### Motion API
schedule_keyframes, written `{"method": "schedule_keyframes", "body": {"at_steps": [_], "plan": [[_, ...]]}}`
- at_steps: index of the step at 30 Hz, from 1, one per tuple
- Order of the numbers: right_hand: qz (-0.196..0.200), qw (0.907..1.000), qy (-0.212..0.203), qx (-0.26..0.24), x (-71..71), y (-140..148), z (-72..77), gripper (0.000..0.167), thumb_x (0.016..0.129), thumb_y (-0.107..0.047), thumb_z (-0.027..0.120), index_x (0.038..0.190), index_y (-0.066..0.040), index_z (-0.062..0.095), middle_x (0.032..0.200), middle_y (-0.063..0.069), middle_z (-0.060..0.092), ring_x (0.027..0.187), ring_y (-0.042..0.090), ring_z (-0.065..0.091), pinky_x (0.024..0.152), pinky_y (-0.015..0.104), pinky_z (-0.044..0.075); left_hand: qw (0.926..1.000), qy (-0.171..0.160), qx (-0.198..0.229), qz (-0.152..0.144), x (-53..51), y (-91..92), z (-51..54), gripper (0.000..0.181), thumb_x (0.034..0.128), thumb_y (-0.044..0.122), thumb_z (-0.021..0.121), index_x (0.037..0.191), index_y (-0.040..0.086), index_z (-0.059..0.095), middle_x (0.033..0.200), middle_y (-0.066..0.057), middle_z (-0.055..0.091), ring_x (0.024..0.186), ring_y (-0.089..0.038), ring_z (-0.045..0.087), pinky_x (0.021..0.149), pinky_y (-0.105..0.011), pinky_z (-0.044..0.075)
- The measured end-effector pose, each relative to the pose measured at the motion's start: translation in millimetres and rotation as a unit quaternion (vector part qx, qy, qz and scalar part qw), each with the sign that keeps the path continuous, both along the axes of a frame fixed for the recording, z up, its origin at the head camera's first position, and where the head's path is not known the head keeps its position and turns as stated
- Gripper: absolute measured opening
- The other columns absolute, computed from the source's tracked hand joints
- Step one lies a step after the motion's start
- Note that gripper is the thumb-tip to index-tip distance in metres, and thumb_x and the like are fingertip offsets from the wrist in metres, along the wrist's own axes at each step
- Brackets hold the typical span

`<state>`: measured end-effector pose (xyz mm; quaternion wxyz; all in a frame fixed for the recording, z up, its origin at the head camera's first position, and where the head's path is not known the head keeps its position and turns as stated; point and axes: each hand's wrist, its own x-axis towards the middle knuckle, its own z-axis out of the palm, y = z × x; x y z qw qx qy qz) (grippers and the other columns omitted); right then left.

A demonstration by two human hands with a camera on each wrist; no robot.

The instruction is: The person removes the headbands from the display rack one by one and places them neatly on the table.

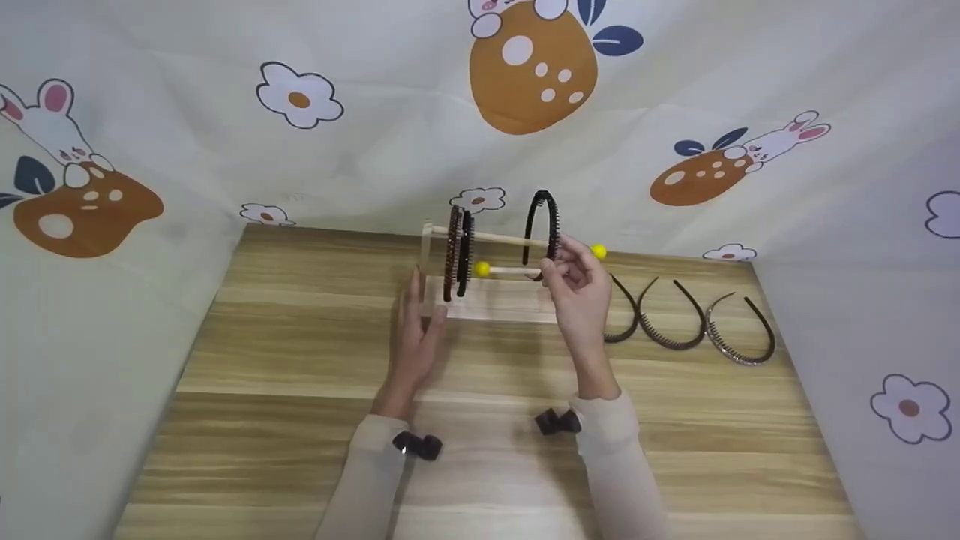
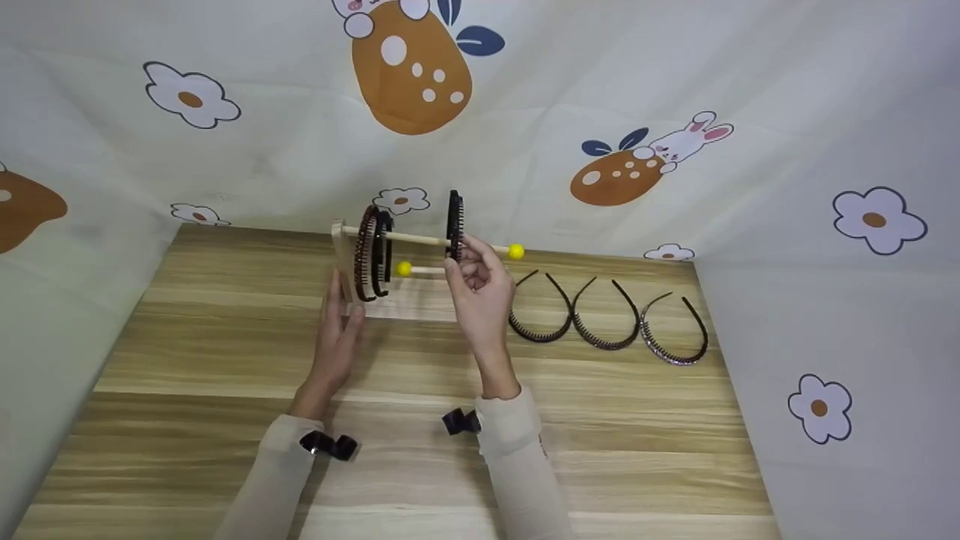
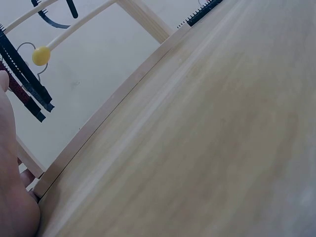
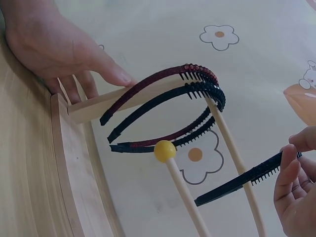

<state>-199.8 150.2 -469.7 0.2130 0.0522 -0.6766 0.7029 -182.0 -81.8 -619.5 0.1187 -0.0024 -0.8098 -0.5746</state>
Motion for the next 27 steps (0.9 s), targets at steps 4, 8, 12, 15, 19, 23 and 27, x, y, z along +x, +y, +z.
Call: {"method": "schedule_keyframes", "body": {"at_steps": [4,8,12,15,19,23,27], "plan": [[-0.006,1.0000,-0.001,-0.008,-0.5,5.0,0.4,0.038,0.095,0.014,0.074,0.132,0.016,0.068,0.100,0.004,0.069,0.076,0.006,0.066,0.067,0.017,0.058,1.0000,-0.003,-0.003,-0.001,1.4,-0.3,2.4,0.079,0.1137,0.048,0.052,0.180,0.023,0.016,0.185,-0.019,0.014,0.166,-0.051,0.019,0.124,-0.086,0.016],[-0.012,0.9999,0.000,-0.012,-0.7,9.6,1.8,0.038,0.095,0.014,0.074,0.132,0.017,0.067,0.100,0.004,0.069,0.075,0.007,0.066,0.066,0.018,0.058,1.0000,-0.004,-0.004,0.002,1.4,-0.4,2.2,0.079,0.1138,0.048,0.052,0.180,0.025,0.016,0.185,-0.018,0.014,0.165,-0.050,0.021,0.124,-0.086,0.018],[-0.019,0.9997,0.005,-0.016,-1.8,14.5,3.8,0.038,0.094,0.014,0.075,0.132,0.015,0.068,0.099,0.003,0.069,0.075,0.007,0.065,0.066,0.017,0.056,1.0000,-0.001,-0.002,0.005,0.6,0.4,1.4,0.079,0.1136,0.047,0.054,0.179,0.024,0.017,0.185,-0.019,0.015,0.164,-0.049,0.023,0.123,-0.086,0.021],[-0.024,0.9994,0.010,-0.023,-2.6,17.9,4.9,0.037,0.094,0.013,0.075,0.130,0.015,0.069,0.098,0.003,0.070,0.076,0.007,0.064,0.068,0.017,0.056,1.0000,0.003,-0.002,0.003,-0.3,0.6,1.3,0.079,0.1137,0.045,0.054,0.179,0.022,0.018,0.185,-0.019,0.015,0.164,-0.050,0.024,0.122,-0.087,0.022],[-0.033,0.9991,0.011,-0.025,-3.2,22.7,5.1,0.036,0.094,0.012,0.075,0.130,0.014,0.070,0.098,0.003,0.070,0.076,0.007,0.065,0.071,0.018,0.057,1.0000,0.000,-0.001,0.003,-1.0,0.3,0.5,0.079,0.1136,0.046,0.055,0.179,0.021,0.018,0.185,-0.018,0.014,0.164,-0.051,0.023,0.122,-0.088,0.021],[-0.038,0.9990,0.010,-0.021,-3.5,26.7,5.5,0.037,0.094,0.013,0.075,0.130,0.014,0.070,0.097,0.003,0.069,0.076,0.007,0.065,0.069,0.017,0.057,1.0000,-0.007,0.004,0.005,0.1,0.0,0.4,0.079,0.1136,0.047,0.055,0.179,0.022,0.018,0.185,-0.018,0.013,0.165,-0.050,0.021,0.123,-0.087,0.020],[-0.038,0.9989,0.016,-0.024,-3.9,31.2,6.2,0.035,0.094,0.014,0.074,0.129,0.013,0.070,0.097,0.004,0.070,0.074,0.007,0.064,0.063,0.016,0.054,0.9999,-0.010,0.005,0.005,1.2,0.3,1.3,0.079,0.1136,0.048,0.054,0.179,0.022,0.018,0.185,-0.019,0.012,0.166,-0.049,0.019,0.123,-0.086,0.020]]}}
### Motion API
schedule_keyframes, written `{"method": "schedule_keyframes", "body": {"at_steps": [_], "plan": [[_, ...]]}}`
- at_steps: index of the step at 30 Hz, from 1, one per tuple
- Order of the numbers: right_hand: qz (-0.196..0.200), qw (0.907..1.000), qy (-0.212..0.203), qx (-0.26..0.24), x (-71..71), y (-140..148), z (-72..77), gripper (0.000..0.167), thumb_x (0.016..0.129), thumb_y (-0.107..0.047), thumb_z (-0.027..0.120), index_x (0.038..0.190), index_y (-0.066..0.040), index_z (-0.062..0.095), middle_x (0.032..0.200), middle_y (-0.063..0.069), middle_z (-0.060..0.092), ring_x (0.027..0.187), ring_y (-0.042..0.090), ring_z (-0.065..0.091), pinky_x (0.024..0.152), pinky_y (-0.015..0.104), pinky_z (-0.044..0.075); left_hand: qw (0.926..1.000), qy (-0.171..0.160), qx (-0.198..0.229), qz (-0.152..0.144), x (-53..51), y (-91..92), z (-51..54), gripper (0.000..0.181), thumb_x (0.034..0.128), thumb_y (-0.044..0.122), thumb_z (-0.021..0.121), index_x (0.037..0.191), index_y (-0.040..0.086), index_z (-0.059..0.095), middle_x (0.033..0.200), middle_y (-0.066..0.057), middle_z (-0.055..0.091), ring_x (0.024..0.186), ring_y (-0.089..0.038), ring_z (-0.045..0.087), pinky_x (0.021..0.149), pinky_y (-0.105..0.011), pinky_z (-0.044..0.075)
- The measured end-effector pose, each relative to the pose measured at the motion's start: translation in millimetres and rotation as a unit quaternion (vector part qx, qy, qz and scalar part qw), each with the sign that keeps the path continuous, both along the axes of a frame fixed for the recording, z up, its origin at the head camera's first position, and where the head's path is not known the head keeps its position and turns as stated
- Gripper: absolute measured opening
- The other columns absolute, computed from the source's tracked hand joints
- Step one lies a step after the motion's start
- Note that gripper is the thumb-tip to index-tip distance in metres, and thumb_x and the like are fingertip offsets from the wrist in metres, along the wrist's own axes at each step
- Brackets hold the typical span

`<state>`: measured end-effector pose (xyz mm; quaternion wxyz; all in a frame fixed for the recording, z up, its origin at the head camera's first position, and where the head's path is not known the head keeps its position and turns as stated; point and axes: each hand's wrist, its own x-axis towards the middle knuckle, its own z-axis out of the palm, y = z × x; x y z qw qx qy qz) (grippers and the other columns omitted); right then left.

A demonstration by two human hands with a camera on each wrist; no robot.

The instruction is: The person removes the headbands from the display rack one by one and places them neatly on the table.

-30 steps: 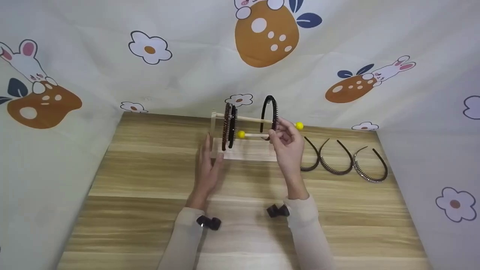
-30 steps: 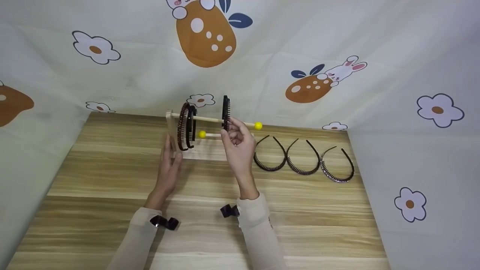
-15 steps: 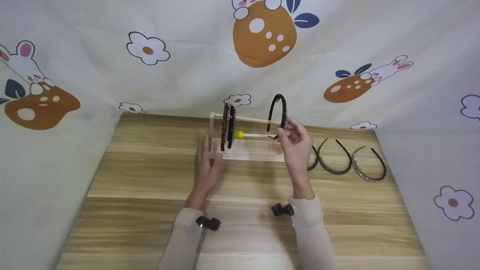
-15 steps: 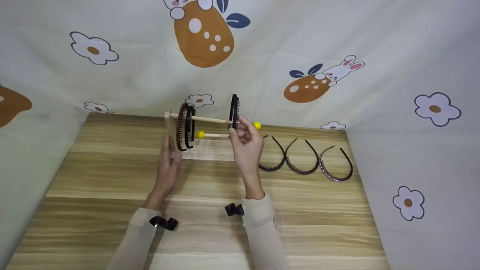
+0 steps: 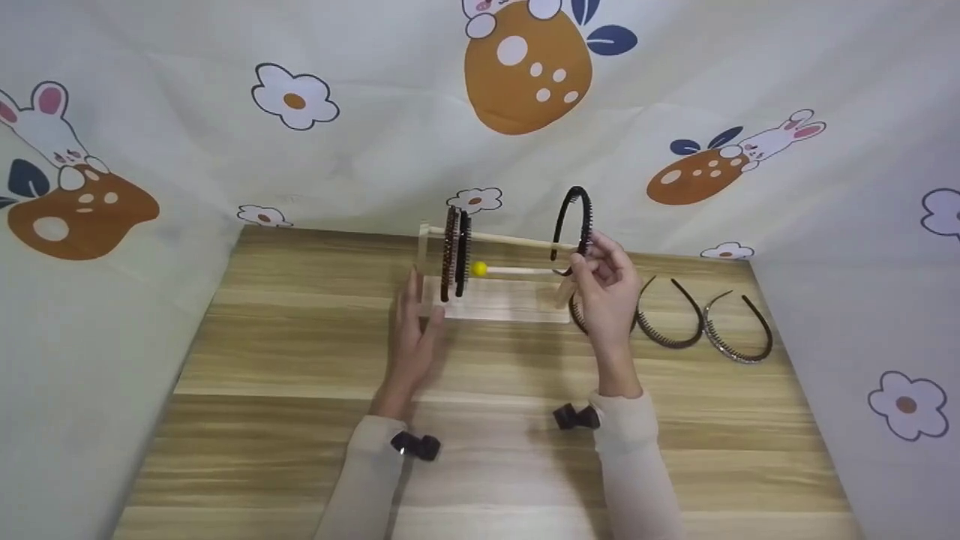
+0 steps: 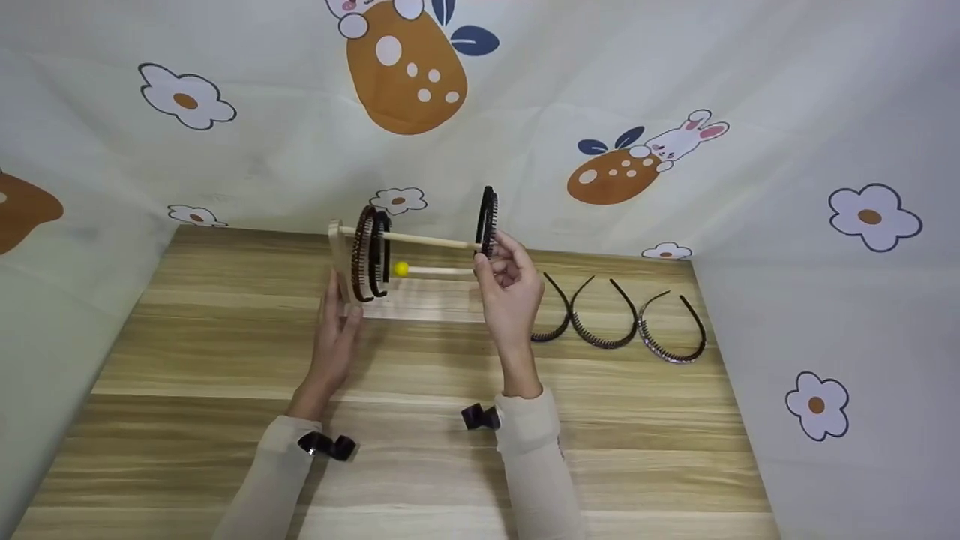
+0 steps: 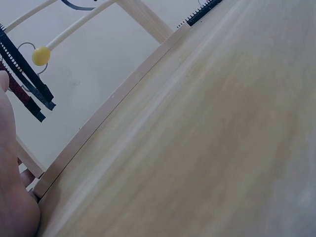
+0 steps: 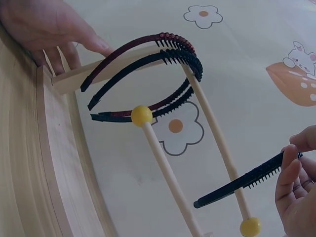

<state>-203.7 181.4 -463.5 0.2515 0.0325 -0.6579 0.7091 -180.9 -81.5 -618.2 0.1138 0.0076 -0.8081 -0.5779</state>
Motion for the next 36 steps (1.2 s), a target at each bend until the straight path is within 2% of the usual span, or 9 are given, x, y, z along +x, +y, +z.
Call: {"method": "schedule_keyframes", "body": {"at_steps": [8,13,22,31,36], "plan": [[-0.013,0.9999,0.008,-0.006,-1.7,10.4,0.0,0.035,0.095,0.014,0.074,0.129,0.013,0.071,0.097,0.004,0.070,0.073,0.008,0.063,0.060,0.015,0.052,1.0000,0.008,-0.004,-0.002,-0.6,0.7,0.9,0.083,0.1121,0.054,0.050,0.179,0.019,0.016,0.184,-0.022,0.015,0.166,-0.053,0.015,0.125,-0.086,0.011],[-0.024,0.9997,0.010,0.001,-1.6,14.0,1.9,0.035,0.094,0.014,0.075,0.129,0.013,0.071,0.097,0.003,0.070,0.076,0.007,0.062,0.065,0.016,0.054,1.0000,0.002,-0.001,-0.002,-0.2,0.3,1.4,0.083,0.1121,0.055,0.049,0.179,0.021,0.016,0.184,-0.023,0.012,0.166,-0.054,0.016,0.125,-0.086,0.013],[-0.031,0.9995,0.011,-0.001,-1.7,21.6,4.4,0.033,0.094,0.014,0.074,0.126,0.011,0.073,0.095,0.004,0.070,0.074,0.007,0.063,0.063,0.016,0.054,0.9999,-0.012,0.001,-0.004,-0.3,0.1,-0.3,0.081,0.1126,0.052,0.051,0.180,0.023,0.015,0.185,-0.023,0.009,0.166,-0.053,0.013,0.123,-0.088,0.013],[-0.042,0.9991,0.010,-0.006,-1.9,31.1,5.4,0.031,0.095,0.015,0.073,0.125,0.011,0.073,0.095,0.006,0.070,0.074,0.008,0.063,0.065,0.017,0.056,1.0000,0.000,-0.002,-0.003,-0.7,0.6,0.5,0.082,0.1125,0.051,0.053,0.179,0.022,0.016,0.184,-0.024,0.012,0.166,-0.054,0.016,0.123,-0.088,0.015],[-0.038,0.9991,0.018,-0.005,-1.3,33.4,6.1,0.030,0.094,0.015,0.073,0.124,0.009,0.073,0.094,0.006,0.069,0.071,0.008,0.063,0.061,0.017,0.054,0.9998,-0.020,0.004,-0.002,1.2,-0.1,1.0,0.081,0.1128,0.054,0.052,0.180,0.030,0.014,0.186,-0.018,0.010,0.168,-0.050,0.013,0.125,-0.086,0.013]]}}
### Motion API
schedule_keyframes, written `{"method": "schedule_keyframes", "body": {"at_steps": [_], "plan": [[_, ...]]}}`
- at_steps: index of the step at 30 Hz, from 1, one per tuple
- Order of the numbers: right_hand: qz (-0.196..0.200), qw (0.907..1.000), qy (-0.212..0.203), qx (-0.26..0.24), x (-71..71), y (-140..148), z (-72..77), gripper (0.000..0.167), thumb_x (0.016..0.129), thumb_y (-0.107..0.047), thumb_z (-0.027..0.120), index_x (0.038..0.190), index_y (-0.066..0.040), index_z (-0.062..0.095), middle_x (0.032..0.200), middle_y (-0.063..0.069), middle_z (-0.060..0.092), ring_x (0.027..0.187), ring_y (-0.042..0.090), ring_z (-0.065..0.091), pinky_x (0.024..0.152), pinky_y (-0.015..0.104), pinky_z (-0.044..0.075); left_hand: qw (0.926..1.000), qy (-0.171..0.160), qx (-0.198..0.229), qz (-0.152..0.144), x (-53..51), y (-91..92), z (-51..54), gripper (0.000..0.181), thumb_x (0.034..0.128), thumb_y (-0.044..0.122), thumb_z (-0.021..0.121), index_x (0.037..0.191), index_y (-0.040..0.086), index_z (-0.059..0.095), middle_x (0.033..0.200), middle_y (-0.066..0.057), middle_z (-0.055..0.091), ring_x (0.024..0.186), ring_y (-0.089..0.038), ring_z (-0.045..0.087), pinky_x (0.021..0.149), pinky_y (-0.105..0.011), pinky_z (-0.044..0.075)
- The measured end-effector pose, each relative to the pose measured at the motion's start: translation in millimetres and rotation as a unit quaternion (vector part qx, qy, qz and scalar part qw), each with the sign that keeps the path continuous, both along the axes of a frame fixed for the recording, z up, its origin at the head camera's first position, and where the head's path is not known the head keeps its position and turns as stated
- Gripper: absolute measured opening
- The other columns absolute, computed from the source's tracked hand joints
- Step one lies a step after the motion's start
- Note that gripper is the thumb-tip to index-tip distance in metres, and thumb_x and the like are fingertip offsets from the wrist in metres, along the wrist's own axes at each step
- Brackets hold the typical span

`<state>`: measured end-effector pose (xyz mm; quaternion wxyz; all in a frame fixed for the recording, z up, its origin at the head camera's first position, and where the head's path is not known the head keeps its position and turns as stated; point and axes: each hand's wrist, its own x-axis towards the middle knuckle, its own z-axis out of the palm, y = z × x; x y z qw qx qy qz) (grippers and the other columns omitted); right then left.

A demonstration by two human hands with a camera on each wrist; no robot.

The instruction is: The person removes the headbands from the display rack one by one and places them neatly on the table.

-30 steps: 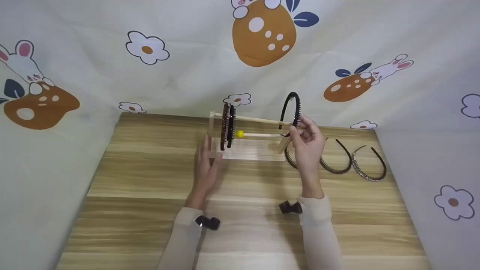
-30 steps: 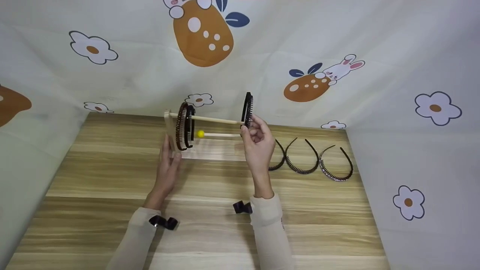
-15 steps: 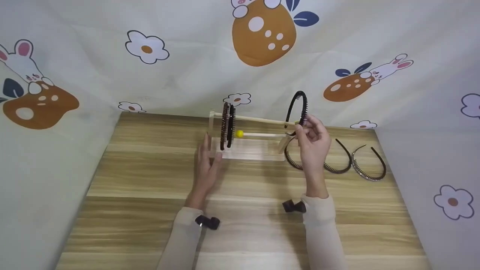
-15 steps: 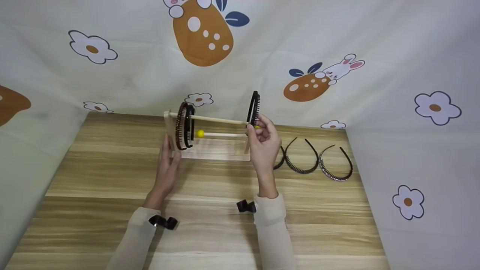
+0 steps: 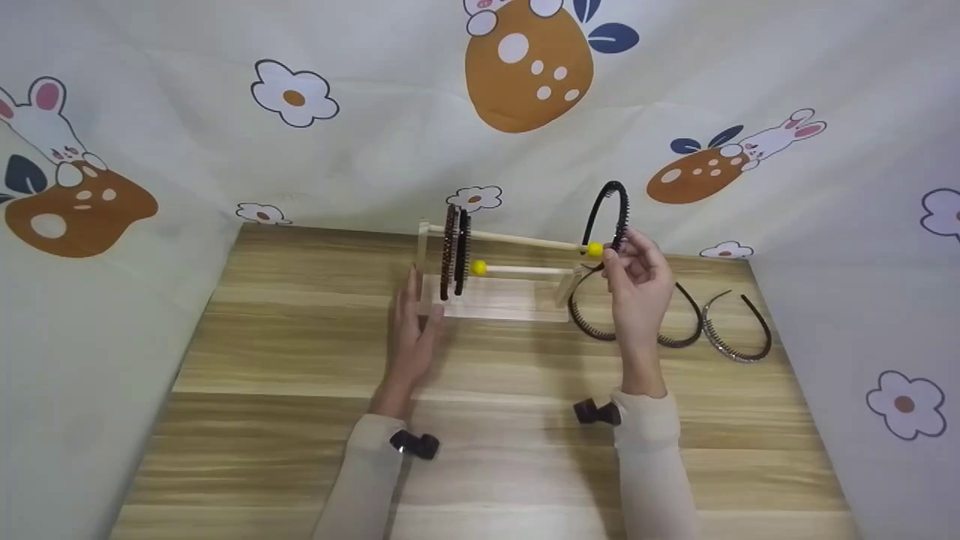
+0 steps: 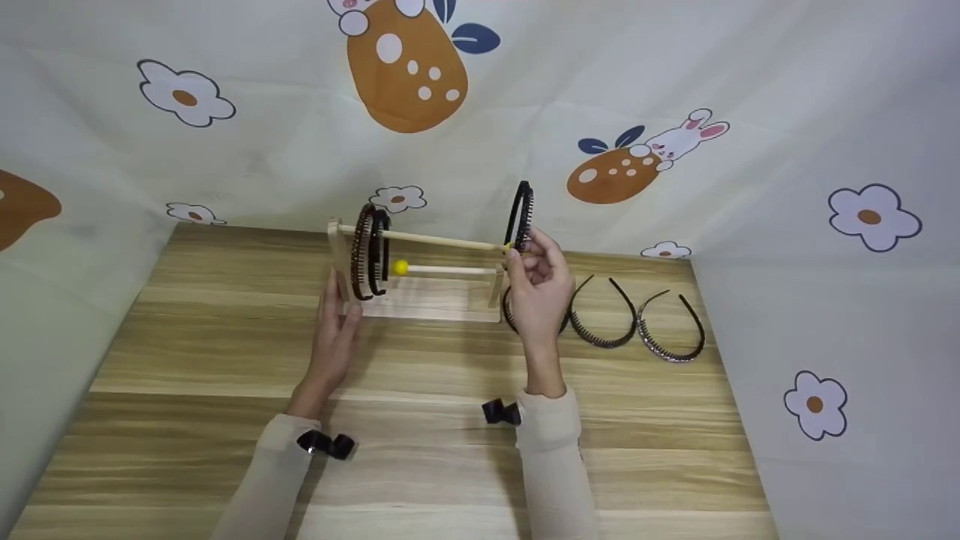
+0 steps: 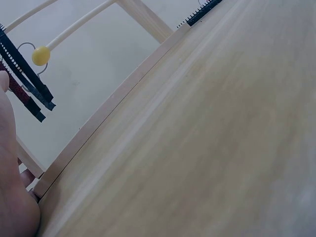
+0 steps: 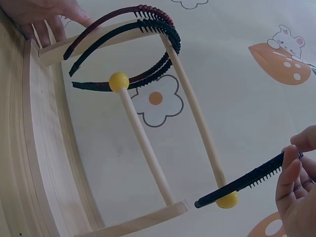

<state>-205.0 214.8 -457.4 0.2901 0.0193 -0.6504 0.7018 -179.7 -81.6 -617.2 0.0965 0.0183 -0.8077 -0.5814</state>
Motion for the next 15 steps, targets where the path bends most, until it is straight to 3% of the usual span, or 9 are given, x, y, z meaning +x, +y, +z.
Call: {"method": "schedule_keyframes", "body": {"at_steps": [15], "plan": [[-0.006,0.9998,0.011,0.014,0.1,13.5,-1.1,0.029,0.093,0.015,0.073,0.121,0.008,0.074,0.096,0.006,0.071,0.076,0.009,0.063,0.068,0.018,0.058,1.0000,-0.002,0.007,0.000,-0.7,0.1,-0.7,0.080,0.1130,0.052,0.053,0.180,0.030,0.015,0.185,-0.019,0.009,0.167,-0.052,0.015,0.122,-0.089,0.017]]}}
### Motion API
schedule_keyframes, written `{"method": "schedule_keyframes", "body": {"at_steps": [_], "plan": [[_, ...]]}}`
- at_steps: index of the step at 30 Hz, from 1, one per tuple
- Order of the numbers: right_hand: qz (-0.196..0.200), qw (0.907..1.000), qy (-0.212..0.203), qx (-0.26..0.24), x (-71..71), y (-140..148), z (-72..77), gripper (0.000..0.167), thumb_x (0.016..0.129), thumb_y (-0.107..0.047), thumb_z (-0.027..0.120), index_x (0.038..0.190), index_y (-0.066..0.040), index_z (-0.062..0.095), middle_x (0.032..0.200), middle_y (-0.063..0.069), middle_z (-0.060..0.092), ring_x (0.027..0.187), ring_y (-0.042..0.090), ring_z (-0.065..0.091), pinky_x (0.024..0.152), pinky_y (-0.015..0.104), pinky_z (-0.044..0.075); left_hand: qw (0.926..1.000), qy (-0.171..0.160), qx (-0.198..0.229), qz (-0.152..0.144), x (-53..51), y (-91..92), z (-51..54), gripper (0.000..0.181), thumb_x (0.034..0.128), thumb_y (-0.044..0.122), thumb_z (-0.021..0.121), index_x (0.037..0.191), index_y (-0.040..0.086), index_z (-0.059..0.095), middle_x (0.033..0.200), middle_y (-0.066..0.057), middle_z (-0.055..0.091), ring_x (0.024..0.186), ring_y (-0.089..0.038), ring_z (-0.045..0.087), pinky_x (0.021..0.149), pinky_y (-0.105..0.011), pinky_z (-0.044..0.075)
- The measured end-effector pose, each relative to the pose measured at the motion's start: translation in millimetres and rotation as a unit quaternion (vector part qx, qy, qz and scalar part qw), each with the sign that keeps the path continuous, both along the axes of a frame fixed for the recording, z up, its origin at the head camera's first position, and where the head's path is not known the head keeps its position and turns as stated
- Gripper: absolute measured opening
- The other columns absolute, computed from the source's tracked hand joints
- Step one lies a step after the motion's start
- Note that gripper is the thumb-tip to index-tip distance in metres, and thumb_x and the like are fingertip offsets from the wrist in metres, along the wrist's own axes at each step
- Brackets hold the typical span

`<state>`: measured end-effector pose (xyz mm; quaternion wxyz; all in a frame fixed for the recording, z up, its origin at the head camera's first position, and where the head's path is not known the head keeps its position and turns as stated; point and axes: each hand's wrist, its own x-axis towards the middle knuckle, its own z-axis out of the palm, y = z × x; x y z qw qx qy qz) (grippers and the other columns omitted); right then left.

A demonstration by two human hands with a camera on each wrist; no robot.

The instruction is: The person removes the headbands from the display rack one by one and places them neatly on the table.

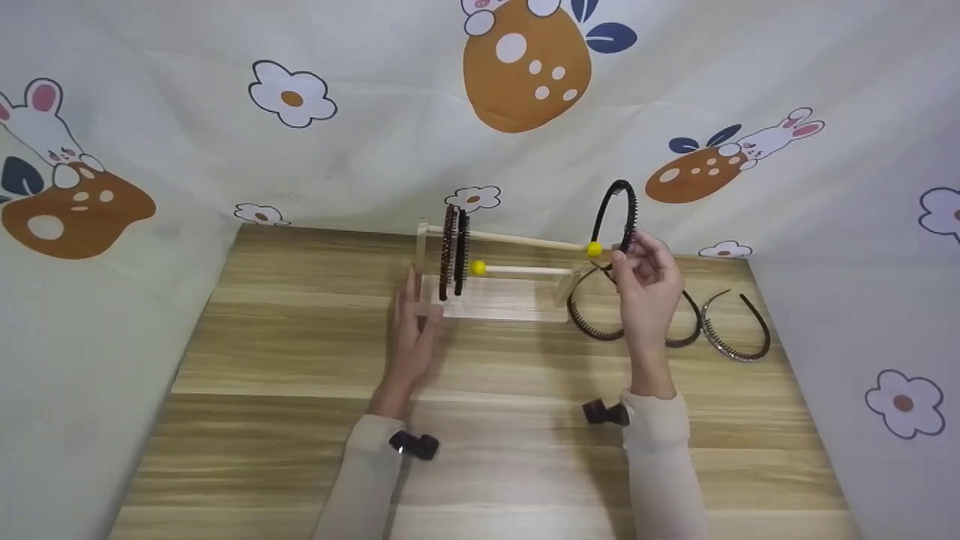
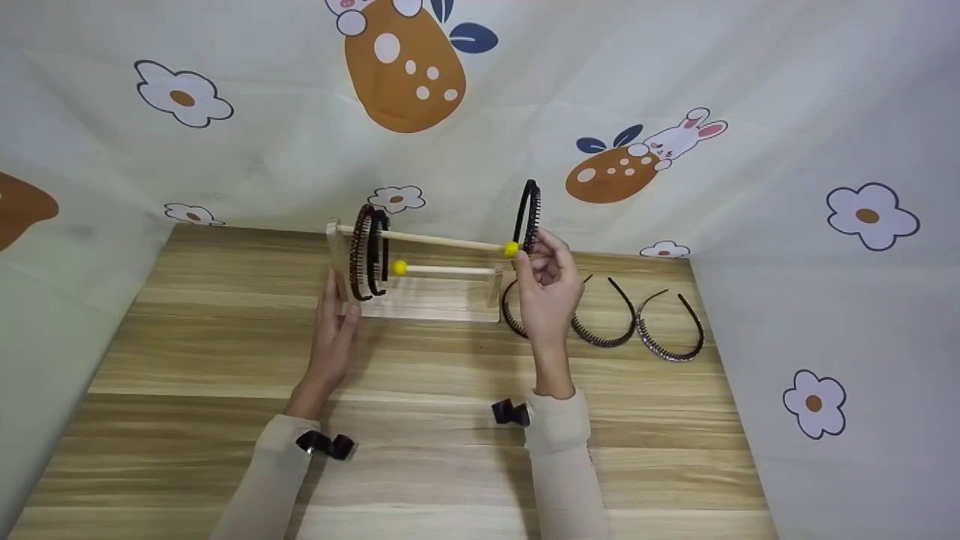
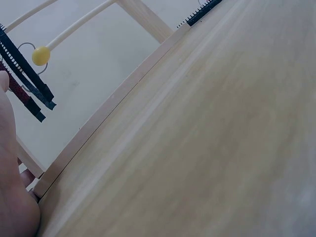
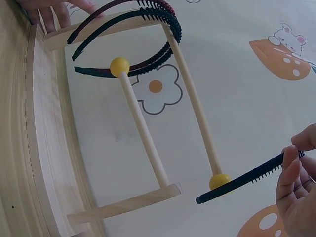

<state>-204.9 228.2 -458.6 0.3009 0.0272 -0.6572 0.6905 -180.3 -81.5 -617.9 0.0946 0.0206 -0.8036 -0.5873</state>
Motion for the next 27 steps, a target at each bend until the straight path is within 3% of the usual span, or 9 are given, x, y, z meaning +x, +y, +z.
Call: {"method": "schedule_keyframes", "body": {"at_steps": [6,10,17,27], "plan": [[-0.010,0.9998,-0.007,0.013,1.1,5.9,-5.7,0.029,0.092,0.018,0.072,0.119,0.007,0.074,0.096,0.005,0.071,0.077,0.009,0.062,0.069,0.017,0.057,0.9998,0.016,-0.006,-0.002,-1.7,-0.1,-1.0,0.080,0.1136,0.048,0.055,0.179,0.026,0.017,0.185,-0.015,0.014,0.164,-0.050,0.024,0.123,-0.086,0.020],[-0.018,0.9996,-0.020,0.009,1.8,10.6,-12.0,0.029,0.092,0.019,0.071,0.118,0.007,0.074,0.095,0.004,0.070,0.077,0.008,0.062,0.068,0.017,0.058,0.9998,0.019,-0.011,0.000,-1.5,-0.2,-0.5,0.080,0.1135,0.049,0.056,0.180,0.028,0.016,0.185,-0.014,0.016,0.164,-0.050,0.024,0.124,-0.086,0.019],[-0.021,0.9989,-0.039,0.012,4.8,19.6,-18.8,0.030,0.092,0.020,0.068,0.119,0.007,0.072,0.097,0.005,0.070,0.078,0.010,0.062,0.070,0.017,0.058,0.9988,0.049,-0.009,-0.001,-1.2,0.2,0.0,0.079,0.1130,0.042,0.053,0.179,0.018,0.017,0.185,-0.018,0.016,0.166,-0.049,0.021,0.126,-0.083,0.018],[-0.026,0.9977,-0.043,0.044,7.7,34.7,-30.6,0.030,0.093,0.021,0.066,0.119,0.006,0.072,0.098,0.007,0.074,0.080,0.011,0.064,0.069,0.017,0.058,0.9996,0.026,-0.014,0.000,-0.8,0.4,0.8,0.079,0.1134,0.049,0.050,0.180,0.029,0.013,0.185,-0.017,0.014,0.166,-0.050,0.020,0.123,-0.086,0.019]]}}
